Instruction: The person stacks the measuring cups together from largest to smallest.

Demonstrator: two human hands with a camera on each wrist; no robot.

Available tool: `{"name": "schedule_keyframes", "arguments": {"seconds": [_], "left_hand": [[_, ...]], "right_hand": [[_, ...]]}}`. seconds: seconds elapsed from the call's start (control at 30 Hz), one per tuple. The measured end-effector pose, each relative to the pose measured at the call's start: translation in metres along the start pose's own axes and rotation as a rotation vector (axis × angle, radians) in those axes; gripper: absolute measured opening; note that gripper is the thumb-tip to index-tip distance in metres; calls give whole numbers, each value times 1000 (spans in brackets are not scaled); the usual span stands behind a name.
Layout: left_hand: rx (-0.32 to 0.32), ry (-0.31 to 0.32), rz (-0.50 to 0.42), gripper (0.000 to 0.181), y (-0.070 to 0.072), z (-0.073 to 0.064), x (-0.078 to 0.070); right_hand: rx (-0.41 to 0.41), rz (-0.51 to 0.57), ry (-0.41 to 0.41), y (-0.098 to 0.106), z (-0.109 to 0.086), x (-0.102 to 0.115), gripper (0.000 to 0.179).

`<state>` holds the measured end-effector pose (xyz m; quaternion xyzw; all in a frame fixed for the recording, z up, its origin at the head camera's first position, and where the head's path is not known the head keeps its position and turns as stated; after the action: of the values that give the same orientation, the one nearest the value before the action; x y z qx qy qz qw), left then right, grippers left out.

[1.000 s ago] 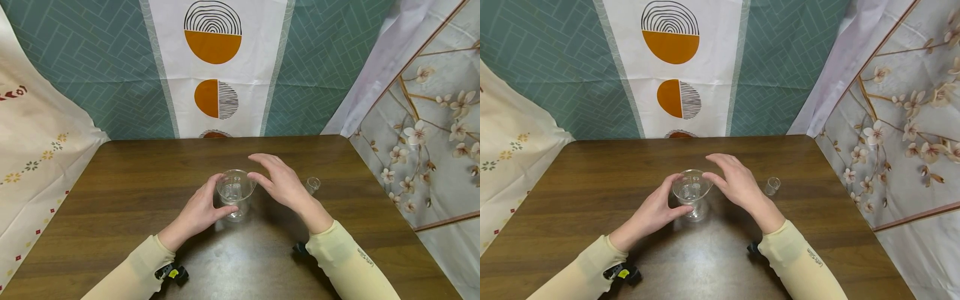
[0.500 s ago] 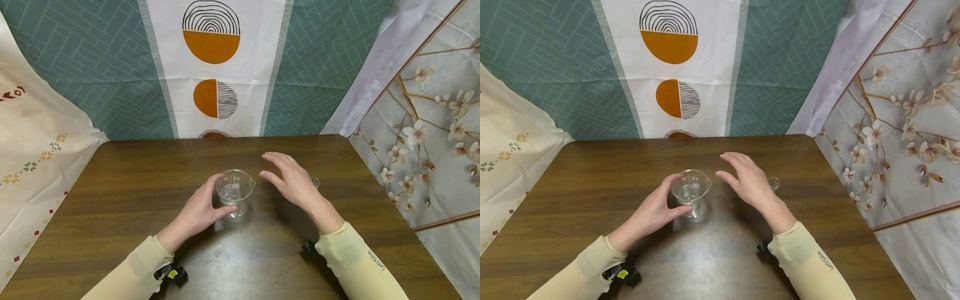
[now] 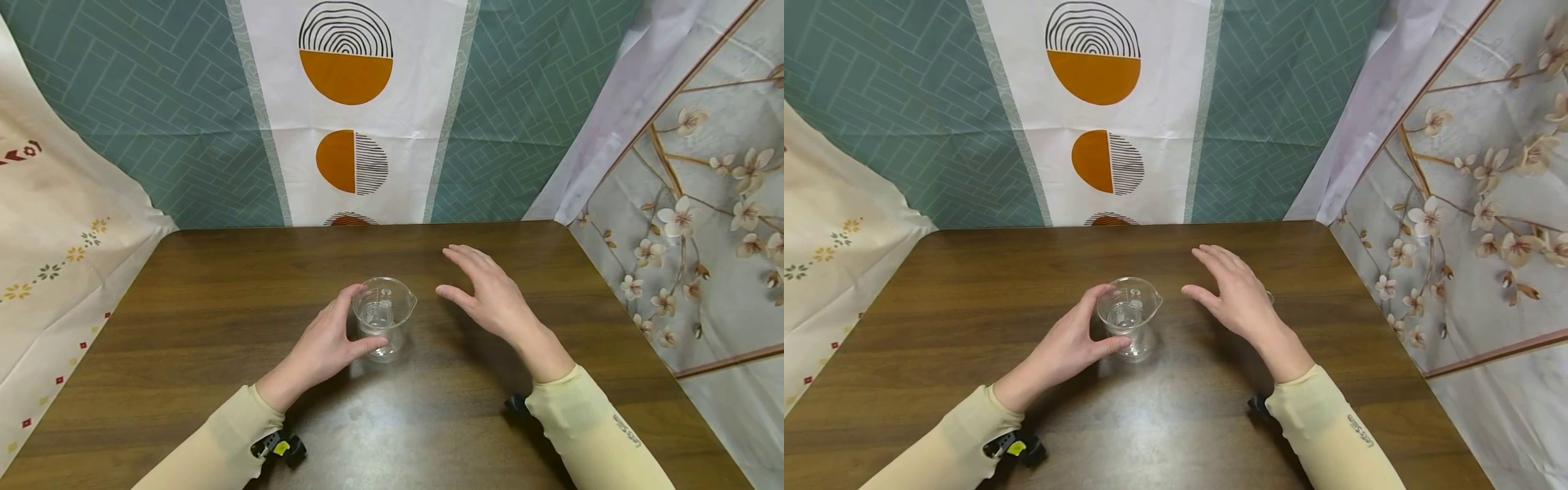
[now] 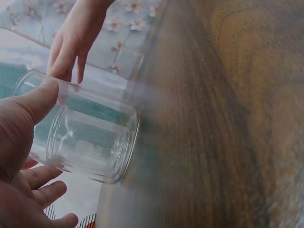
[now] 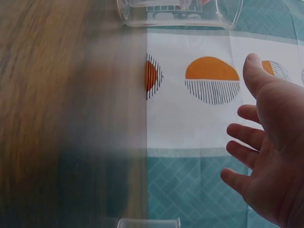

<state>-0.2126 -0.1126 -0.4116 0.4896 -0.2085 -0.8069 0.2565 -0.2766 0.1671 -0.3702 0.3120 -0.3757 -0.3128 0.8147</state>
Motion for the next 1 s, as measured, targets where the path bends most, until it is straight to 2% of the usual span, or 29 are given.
{"name": "schedule_keyframes", "arguments": {"seconds": [0.4,0.73,1.0], "left_hand": [[3,1,11,95,0,0,1],[7,6,11,95,-1,0,1],[9,2,5,95,-2,0,2]], "right_hand": [[45,-38,-14,4,-6,-20,82],[112,-45,-79,17,-7,-47,88],[206,-63,-116,26,-6,-65,91]]}}
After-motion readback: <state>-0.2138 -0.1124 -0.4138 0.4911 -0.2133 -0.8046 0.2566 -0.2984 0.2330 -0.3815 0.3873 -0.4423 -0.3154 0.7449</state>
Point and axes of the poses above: each hand's wrist, its own z-axis towards the middle knuckle, its own y-axis out of the back of the hand, x = y × z, the point moved 6 cm from there along z, towards the middle knuckle, and after that the axes turned 15 degrees about -x, right-handed, at the moved point
